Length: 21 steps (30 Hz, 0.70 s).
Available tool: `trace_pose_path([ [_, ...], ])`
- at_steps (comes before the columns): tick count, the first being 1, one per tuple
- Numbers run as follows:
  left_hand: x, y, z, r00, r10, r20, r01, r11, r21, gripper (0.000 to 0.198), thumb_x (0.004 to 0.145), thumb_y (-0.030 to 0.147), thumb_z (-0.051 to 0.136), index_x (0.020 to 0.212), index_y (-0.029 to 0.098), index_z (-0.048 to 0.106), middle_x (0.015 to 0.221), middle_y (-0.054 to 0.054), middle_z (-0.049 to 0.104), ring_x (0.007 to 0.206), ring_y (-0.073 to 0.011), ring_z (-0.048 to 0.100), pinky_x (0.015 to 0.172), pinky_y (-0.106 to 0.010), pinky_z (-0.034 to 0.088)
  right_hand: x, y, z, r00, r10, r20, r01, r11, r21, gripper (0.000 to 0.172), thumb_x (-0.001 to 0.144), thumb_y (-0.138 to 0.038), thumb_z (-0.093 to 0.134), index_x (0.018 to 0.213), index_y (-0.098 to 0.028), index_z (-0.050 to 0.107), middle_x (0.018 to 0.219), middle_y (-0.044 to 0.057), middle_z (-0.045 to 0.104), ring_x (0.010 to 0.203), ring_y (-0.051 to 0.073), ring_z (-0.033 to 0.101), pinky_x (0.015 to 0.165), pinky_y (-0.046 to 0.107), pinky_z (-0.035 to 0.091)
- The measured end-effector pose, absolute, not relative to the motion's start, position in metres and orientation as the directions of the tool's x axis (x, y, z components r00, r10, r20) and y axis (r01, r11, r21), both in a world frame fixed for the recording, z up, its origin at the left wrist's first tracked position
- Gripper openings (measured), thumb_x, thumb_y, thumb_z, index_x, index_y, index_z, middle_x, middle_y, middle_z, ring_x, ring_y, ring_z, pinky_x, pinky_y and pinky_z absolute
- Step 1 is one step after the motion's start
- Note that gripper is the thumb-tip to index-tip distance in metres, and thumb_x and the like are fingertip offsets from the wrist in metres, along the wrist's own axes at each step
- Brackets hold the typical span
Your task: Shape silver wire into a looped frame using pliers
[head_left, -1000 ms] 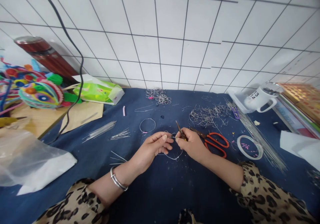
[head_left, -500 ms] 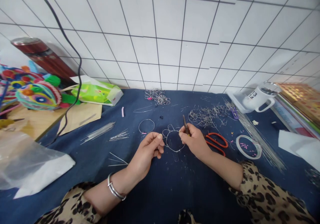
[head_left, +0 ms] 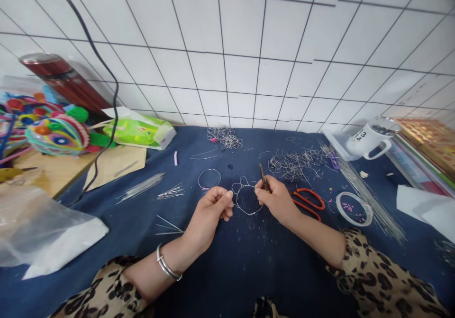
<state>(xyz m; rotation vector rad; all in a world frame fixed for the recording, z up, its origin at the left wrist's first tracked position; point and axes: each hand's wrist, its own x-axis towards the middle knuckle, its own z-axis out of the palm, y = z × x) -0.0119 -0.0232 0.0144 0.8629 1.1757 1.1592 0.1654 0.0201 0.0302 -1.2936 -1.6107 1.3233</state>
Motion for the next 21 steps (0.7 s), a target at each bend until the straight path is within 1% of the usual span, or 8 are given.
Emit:
trace_pose_path([
  [6,-0.0135,-0.0195,0.0095,-0.020,0.984,-0.177,-0.163,0.172,0.972,0.019,0.080,0.034,0.055,0.075,0.016,0.054,0.064,0.002,0.055,0.052,-0.0071,0.047,0.050,-0.020,0.038,0.1643,0.0192,0.0310,-0.264,0.961,-0.087,0.260,-0.016,-0.966,0.003,0.075,-0.021,0.047,0.077,-0.019,0.048,0.056,-0.006,0.048,0.052,0.009,0.047,0.056,0.023,0.040],
  [12,-0.0143,-0.0200,0.0099,0.004,0.986,-0.166,-0.140,0.165,0.976,0.020,0.083,0.035,0.051,0.076,0.016,0.054,0.062,0.002,0.054,0.053,-0.0074,0.048,0.051,-0.020,0.038,0.1641,0.0181,0.0321,-0.269,0.957,-0.111,0.251,-0.042,-0.967,0.003,0.074,-0.021,0.047,0.076,-0.019,0.048,0.056,-0.006,0.048,0.052,0.009,0.047,0.055,0.022,0.040],
  [17,-0.0146,-0.0198,0.0117,0.030,0.981,-0.192,-0.160,0.194,0.968,0.020,0.083,0.036,0.051,0.081,0.016,0.055,0.073,-0.001,0.057,0.059,-0.0087,0.052,0.052,-0.020,0.040,0.1645,0.0180,0.0323,-0.275,0.956,-0.107,0.247,-0.037,-0.968,0.004,0.075,-0.022,0.047,0.077,-0.019,0.048,0.057,-0.005,0.048,0.053,0.009,0.047,0.056,0.023,0.040],
  [21,-0.0153,-0.0192,0.0127,0.009,0.981,-0.192,-0.188,0.190,0.964,0.020,0.083,0.036,0.051,0.085,0.016,0.056,0.077,-0.002,0.058,0.065,-0.0104,0.055,0.053,-0.020,0.042,0.1642,0.0186,0.0298,-0.299,0.948,-0.113,0.243,-0.039,-0.969,0.004,0.075,-0.022,0.047,0.078,-0.019,0.048,0.058,-0.005,0.048,0.053,0.009,0.047,0.056,0.023,0.040],
])
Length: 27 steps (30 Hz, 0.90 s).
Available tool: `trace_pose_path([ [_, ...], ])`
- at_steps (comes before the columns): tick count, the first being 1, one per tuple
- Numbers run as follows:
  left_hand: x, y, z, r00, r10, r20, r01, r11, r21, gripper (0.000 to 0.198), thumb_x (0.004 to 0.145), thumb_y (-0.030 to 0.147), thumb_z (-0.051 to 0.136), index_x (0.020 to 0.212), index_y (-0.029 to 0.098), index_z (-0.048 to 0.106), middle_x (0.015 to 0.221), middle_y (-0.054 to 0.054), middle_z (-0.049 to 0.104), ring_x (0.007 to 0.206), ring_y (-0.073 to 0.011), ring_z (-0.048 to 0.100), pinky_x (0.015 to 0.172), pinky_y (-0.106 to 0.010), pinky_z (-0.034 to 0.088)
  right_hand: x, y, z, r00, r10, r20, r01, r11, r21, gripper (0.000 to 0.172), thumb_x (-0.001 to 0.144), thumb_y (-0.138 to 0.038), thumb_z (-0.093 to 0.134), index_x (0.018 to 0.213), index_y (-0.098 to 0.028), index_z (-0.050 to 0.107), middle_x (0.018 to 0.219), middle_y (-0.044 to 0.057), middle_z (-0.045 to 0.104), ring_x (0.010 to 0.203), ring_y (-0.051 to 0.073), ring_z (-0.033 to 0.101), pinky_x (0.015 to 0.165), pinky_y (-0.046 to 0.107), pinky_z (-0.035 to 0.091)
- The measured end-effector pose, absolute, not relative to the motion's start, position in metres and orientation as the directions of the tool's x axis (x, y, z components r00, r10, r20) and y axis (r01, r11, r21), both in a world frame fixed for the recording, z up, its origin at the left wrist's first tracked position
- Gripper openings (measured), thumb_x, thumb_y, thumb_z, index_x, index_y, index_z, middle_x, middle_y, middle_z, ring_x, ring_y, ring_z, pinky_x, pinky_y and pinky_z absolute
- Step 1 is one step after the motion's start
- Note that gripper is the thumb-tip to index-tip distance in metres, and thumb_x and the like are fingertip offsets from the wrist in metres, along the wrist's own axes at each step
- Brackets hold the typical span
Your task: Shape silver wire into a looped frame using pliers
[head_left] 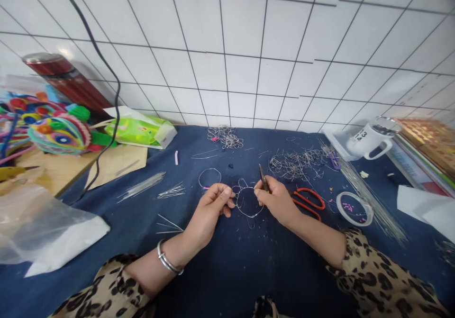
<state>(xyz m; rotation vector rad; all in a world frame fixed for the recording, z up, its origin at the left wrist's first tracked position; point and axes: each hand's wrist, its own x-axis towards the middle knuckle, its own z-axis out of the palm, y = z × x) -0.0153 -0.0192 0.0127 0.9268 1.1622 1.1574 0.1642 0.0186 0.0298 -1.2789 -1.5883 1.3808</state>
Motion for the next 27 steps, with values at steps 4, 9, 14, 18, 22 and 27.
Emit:
trace_pose_path([
  [4,-0.0160,-0.0173,0.0153,-0.005,0.977,-0.212,-0.211,0.206,0.956,0.020,0.080,0.034,0.056,0.088,0.016,0.055,0.084,-0.004,0.059,0.072,-0.0122,0.057,0.054,-0.020,0.044,0.1633,0.0181,0.0256,-0.355,0.927,-0.121,0.236,-0.036,-0.971,0.004,0.075,-0.022,0.048,0.078,-0.019,0.048,0.060,-0.005,0.048,0.053,0.008,0.047,0.056,0.022,0.040],
  [9,-0.0163,-0.0148,0.0153,0.038,0.971,-0.235,-0.150,0.238,0.960,0.019,0.075,0.030,0.062,0.086,0.016,0.055,0.073,-0.002,0.059,0.067,-0.0106,0.055,0.054,-0.019,0.044,0.1629,0.0166,0.0251,-0.403,0.905,-0.133,0.281,-0.016,-0.960,0.004,0.075,-0.021,0.049,0.077,-0.019,0.049,0.058,-0.006,0.047,0.053,0.008,0.047,0.056,0.022,0.040],
  [14,-0.0163,-0.0147,0.0114,0.045,0.975,-0.216,-0.099,0.219,0.971,0.017,0.076,0.029,0.061,0.082,0.015,0.054,0.069,-0.001,0.059,0.065,-0.0102,0.055,0.055,-0.020,0.043,0.1625,0.0162,0.0283,-0.434,0.884,-0.173,0.302,-0.038,-0.953,0.004,0.075,-0.021,0.050,0.078,-0.019,0.049,0.058,-0.006,0.047,0.053,0.008,0.047,0.055,0.021,0.040],
  [18,-0.0151,-0.0140,0.0108,0.070,0.979,-0.193,-0.097,0.200,0.975,0.016,0.076,0.028,0.061,0.084,0.016,0.054,0.070,0.000,0.058,0.067,-0.0108,0.055,0.057,-0.021,0.043,0.1623,0.0164,0.0256,-0.455,0.871,-0.182,0.299,-0.043,-0.953,0.005,0.074,-0.022,0.050,0.078,-0.019,0.049,0.059,-0.006,0.046,0.052,0.008,0.047,0.053,0.021,0.041],
  [22,-0.0133,-0.0118,0.0098,0.110,0.979,-0.173,-0.149,0.188,0.971,0.015,0.076,0.025,0.061,0.086,0.016,0.054,0.072,0.000,0.058,0.068,-0.0105,0.056,0.058,-0.021,0.043,0.1626,0.0171,0.0215,-0.463,0.867,-0.181,0.308,-0.034,-0.951,0.005,0.074,-0.021,0.049,0.078,-0.019,0.048,0.060,-0.006,0.046,0.051,0.008,0.047,0.052,0.021,0.041],
  [27,-0.0121,-0.0093,0.0066,0.154,0.974,-0.167,-0.180,0.194,0.964,0.014,0.076,0.024,0.061,0.086,0.016,0.055,0.073,-0.001,0.059,0.067,-0.0107,0.057,0.058,-0.021,0.042,0.1632,0.0175,0.0211,-0.472,0.860,-0.192,0.311,-0.042,-0.950,0.005,0.073,-0.021,0.049,0.078,-0.019,0.049,0.060,-0.006,0.047,0.051,0.008,0.048,0.051,0.021,0.041],
])
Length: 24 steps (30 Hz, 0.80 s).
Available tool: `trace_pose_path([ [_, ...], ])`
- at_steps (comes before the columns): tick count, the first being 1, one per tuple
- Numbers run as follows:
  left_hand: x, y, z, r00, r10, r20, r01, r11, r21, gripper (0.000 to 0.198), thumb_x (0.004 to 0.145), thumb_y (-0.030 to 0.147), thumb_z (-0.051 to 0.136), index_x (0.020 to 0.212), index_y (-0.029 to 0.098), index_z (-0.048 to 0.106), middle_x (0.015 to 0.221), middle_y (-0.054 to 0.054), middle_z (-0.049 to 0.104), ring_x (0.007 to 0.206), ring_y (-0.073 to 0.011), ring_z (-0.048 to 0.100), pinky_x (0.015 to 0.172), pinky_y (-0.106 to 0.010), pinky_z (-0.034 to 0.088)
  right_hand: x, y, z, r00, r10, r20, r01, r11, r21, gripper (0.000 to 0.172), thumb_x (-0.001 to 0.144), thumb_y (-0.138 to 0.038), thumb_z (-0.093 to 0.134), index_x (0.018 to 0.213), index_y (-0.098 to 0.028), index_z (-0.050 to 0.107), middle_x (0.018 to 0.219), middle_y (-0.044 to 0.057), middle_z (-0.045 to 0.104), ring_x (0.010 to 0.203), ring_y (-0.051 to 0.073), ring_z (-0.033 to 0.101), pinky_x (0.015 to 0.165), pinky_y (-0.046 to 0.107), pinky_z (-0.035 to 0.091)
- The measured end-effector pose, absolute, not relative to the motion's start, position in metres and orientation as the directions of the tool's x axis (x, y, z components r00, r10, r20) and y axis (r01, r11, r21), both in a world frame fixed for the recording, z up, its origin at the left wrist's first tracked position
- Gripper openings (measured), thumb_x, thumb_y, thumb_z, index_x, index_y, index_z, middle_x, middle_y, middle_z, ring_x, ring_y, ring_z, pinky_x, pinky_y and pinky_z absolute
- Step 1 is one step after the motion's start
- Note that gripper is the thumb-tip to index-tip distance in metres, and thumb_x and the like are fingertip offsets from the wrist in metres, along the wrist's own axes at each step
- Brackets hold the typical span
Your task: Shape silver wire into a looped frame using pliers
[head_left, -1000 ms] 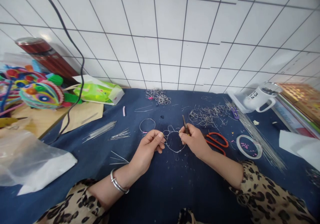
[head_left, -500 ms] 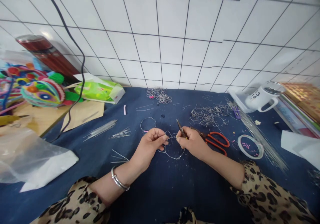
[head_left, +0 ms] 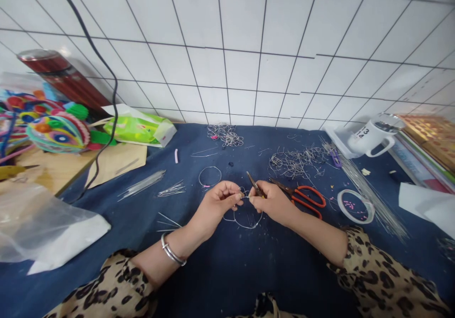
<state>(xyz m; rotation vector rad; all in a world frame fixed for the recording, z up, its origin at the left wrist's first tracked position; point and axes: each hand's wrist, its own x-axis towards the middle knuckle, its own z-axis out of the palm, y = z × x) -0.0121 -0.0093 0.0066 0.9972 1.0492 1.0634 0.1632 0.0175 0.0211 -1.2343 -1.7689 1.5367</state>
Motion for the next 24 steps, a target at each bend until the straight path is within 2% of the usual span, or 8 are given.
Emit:
trace_pose_path([
  [8,-0.0110,-0.0111,0.0119,0.074,0.986,-0.151,-0.212,0.163,0.964,0.012,0.073,0.021,0.064,0.080,0.015,0.056,0.066,0.001,0.058,0.061,-0.0094,0.056,0.058,-0.021,0.043,0.1634,0.0164,0.0248,-0.479,0.854,-0.205,0.359,-0.023,-0.933,0.005,0.071,-0.018,0.049,0.076,-0.018,0.049,0.061,-0.004,0.052,0.054,0.010,0.053,0.055,0.022,0.042],
  [12,-0.0110,-0.0110,0.0150,0.027,0.984,-0.177,-0.243,0.178,0.954,0.012,0.072,0.020,0.064,0.079,0.015,0.055,0.068,0.001,0.058,0.061,-0.0085,0.056,0.060,-0.021,0.044,0.1636,0.0162,0.0239,-0.464,0.862,-0.205,0.366,-0.024,-0.930,0.007,0.069,-0.015,0.049,0.075,-0.018,0.049,0.060,-0.004,0.053,0.054,0.010,0.053,0.056,0.021,0.042],
  [24,-0.0128,-0.0116,0.0112,0.064,0.970,-0.236,-0.281,0.245,0.928,0.016,0.072,0.022,0.065,0.083,0.016,0.056,0.072,0.001,0.058,0.065,-0.0093,0.057,0.062,-0.021,0.044,0.1631,0.0164,0.0243,-0.401,0.894,-0.202,0.377,-0.040,-0.925,0.006,0.073,-0.023,0.049,0.077,-0.018,0.050,0.058,-0.004,0.052,0.052,0.010,0.052,0.054,0.022,0.043],
])
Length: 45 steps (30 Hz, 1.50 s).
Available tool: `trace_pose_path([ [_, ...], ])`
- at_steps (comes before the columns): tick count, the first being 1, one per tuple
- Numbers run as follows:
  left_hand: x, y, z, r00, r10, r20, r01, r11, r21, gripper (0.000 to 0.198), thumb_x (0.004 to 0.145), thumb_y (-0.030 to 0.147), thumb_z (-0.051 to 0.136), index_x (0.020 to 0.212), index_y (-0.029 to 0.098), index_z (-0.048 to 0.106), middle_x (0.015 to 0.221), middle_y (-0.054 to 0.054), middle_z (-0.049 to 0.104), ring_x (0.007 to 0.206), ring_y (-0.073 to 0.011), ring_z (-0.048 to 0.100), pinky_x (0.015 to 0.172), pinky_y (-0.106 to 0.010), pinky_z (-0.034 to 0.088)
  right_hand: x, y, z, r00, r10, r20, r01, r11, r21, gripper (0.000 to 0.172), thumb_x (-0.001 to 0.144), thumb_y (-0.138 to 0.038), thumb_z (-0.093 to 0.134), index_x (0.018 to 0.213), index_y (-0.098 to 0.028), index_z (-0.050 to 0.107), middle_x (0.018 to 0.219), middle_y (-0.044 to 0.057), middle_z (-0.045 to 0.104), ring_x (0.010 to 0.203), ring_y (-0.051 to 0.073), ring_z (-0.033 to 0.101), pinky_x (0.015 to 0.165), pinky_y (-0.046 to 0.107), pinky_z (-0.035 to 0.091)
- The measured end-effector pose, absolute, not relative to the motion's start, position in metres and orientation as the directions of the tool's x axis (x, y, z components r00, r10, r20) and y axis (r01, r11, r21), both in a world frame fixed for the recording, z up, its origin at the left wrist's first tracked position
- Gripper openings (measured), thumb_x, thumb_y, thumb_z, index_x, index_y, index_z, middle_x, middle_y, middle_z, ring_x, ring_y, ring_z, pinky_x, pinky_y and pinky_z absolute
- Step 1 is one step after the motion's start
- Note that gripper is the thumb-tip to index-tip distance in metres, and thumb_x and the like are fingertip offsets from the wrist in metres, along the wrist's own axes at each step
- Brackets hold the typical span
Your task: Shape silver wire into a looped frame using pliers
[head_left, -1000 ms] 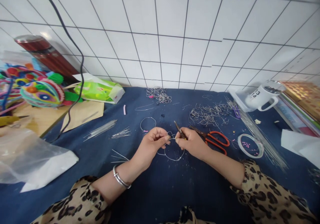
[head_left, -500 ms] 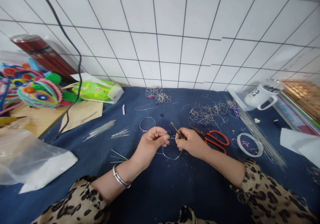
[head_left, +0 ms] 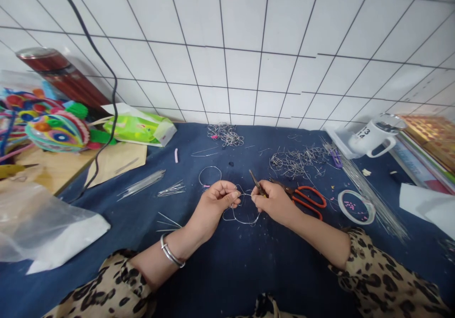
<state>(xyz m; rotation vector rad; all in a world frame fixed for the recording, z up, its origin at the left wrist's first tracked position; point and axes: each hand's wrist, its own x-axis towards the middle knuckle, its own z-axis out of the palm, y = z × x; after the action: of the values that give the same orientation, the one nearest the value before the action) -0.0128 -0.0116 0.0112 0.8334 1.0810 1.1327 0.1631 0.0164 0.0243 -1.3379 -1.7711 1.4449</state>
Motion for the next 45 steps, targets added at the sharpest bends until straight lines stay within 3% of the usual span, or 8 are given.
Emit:
trace_pose_path([
  [26,-0.012,-0.001,0.011,0.168,0.978,-0.121,-0.142,0.146,0.979,0.012,0.072,0.023,0.063,0.080,0.016,0.057,0.069,0.000,0.059,0.061,-0.0099,0.055,0.054,-0.021,0.041,0.162,0.016,0.024,-0.421,0.883,-0.208,0.400,-0.025,-0.916,0.006,0.072,-0.021,0.048,0.076,-0.019,0.051,0.058,-0.004,0.051,0.051,0.010,0.053,0.052,0.022,0.042],
  [38,-0.012,-0.005,0.004,0.102,0.987,-0.128,-0.236,0.149,0.960,0.012,0.073,0.020,0.064,0.079,0.015,0.056,0.066,0.001,0.059,0.061,-0.0091,0.056,0.058,-0.021,0.045,0.163,0.015,0.026,-0.436,0.876,-0.207,0.400,-0.017,-0.916,0.006,0.073,-0.020,0.048,0.077,-0.018,0.052,0.060,-0.003,0.053,0.052,0.010,0.053,0.053,0.022,0.042],
  [45,-0.018,-0.005,0.010,0.206,0.957,-0.203,-0.261,0.253,0.932,0.019,0.079,0.028,0.059,0.091,0.015,0.057,0.091,-0.007,0.063,0.078,-0.0144,0.061,0.069,-0.027,0.048,0.163,0.017,0.032,-0.376,0.907,-0.189,0.362,-0.044,-0.931,0.006,0.076,-0.023,0.048,0.078,-0.018,0.051,0.059,-0.004,0.051,0.052,0.009,0.052,0.056,0.022,0.043],
])
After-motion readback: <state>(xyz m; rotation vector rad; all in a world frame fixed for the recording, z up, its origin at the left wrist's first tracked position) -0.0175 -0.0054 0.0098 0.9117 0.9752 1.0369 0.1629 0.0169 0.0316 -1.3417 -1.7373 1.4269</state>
